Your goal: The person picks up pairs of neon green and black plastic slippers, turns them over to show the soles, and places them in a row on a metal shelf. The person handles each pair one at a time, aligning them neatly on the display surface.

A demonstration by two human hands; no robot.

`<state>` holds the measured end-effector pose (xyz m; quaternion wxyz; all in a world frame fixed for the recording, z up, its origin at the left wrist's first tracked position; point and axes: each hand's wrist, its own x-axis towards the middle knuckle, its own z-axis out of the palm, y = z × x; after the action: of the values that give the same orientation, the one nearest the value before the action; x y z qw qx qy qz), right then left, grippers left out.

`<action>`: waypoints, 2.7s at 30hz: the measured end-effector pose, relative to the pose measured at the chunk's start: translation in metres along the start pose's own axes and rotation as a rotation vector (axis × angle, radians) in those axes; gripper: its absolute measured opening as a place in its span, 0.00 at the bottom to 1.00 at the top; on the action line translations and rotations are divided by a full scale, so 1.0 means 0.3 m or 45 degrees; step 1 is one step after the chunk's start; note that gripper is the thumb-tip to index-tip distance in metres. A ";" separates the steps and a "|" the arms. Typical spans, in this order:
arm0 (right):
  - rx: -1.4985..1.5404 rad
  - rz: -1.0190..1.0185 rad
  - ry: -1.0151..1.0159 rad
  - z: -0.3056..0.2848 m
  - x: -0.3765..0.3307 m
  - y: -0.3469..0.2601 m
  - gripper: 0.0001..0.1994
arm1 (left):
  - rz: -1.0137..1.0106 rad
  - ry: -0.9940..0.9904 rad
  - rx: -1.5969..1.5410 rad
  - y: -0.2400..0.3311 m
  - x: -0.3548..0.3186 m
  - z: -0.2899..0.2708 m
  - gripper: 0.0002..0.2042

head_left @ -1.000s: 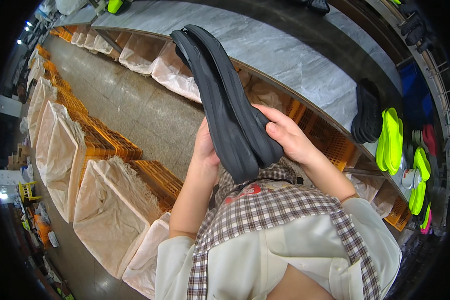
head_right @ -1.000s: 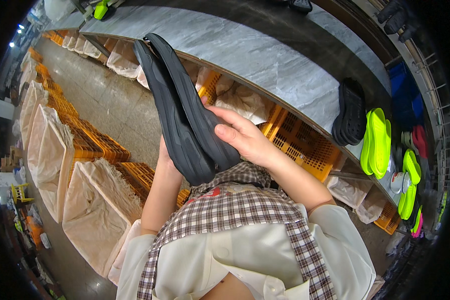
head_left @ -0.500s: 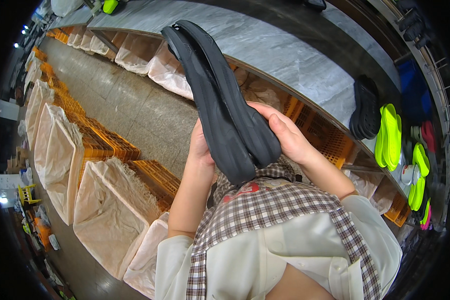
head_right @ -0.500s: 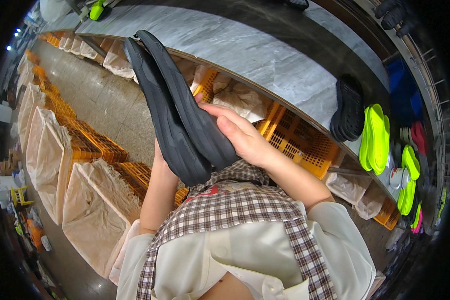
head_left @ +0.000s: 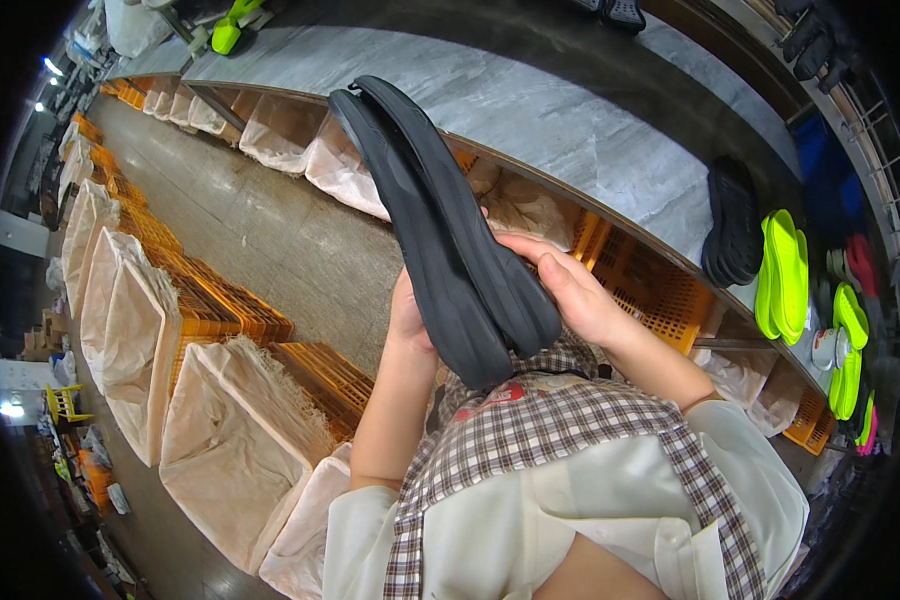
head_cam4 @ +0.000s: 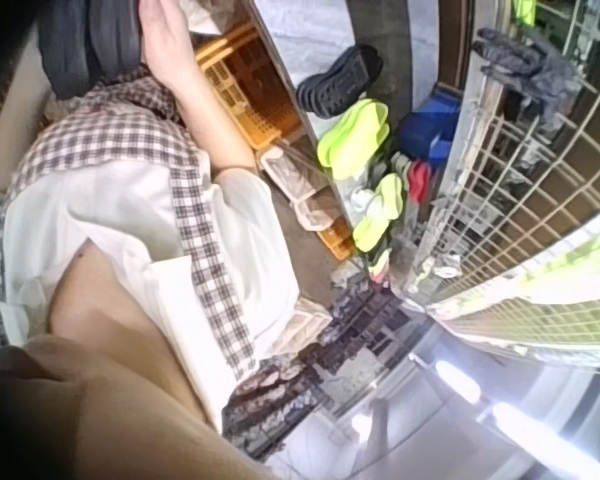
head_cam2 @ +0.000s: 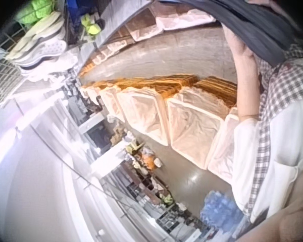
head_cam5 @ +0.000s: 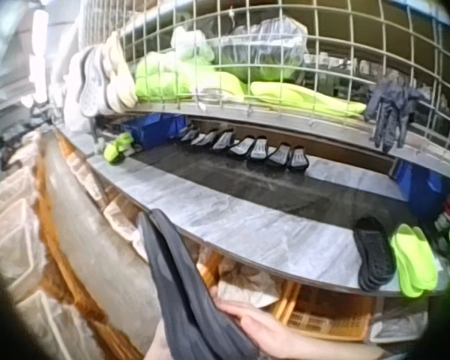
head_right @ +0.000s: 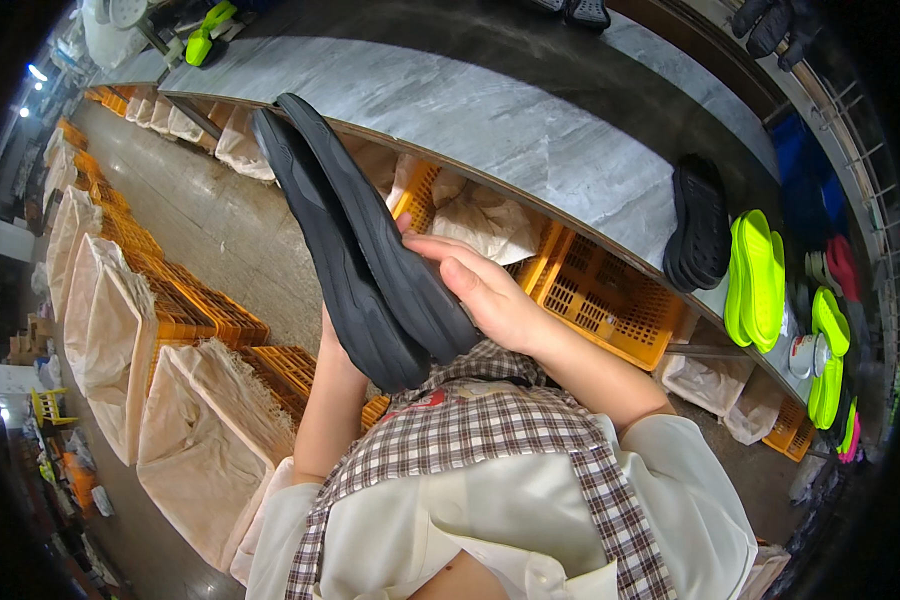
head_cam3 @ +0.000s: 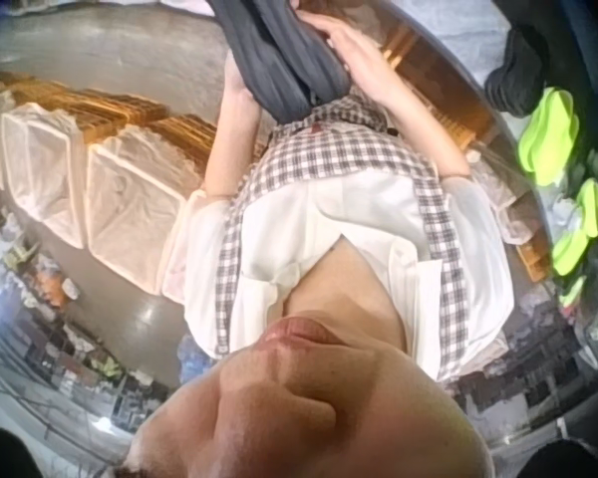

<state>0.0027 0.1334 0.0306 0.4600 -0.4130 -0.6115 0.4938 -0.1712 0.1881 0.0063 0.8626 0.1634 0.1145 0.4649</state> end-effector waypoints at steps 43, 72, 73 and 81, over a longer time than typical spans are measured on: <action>1.805 0.633 0.399 -0.406 -0.066 0.072 0.21 | 0.002 0.235 0.660 -0.108 0.077 0.013 0.21; -0.896 1.258 1.054 -1.091 -0.134 0.156 0.36 | -0.062 0.320 0.640 0.087 -0.047 -0.230 0.15; -1.000 1.219 1.046 -1.091 -0.124 0.158 0.36 | -0.065 0.334 0.628 0.101 -0.064 -0.247 0.15; -1.727 1.034 1.087 -0.926 -0.048 0.151 0.25 | -0.021 0.435 0.674 0.255 -0.191 -0.353 0.14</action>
<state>0.2781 0.1896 0.0087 0.0953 -0.9287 -0.3556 -0.0444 -0.2977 0.1980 -0.0589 0.7622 0.3008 0.3761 0.4325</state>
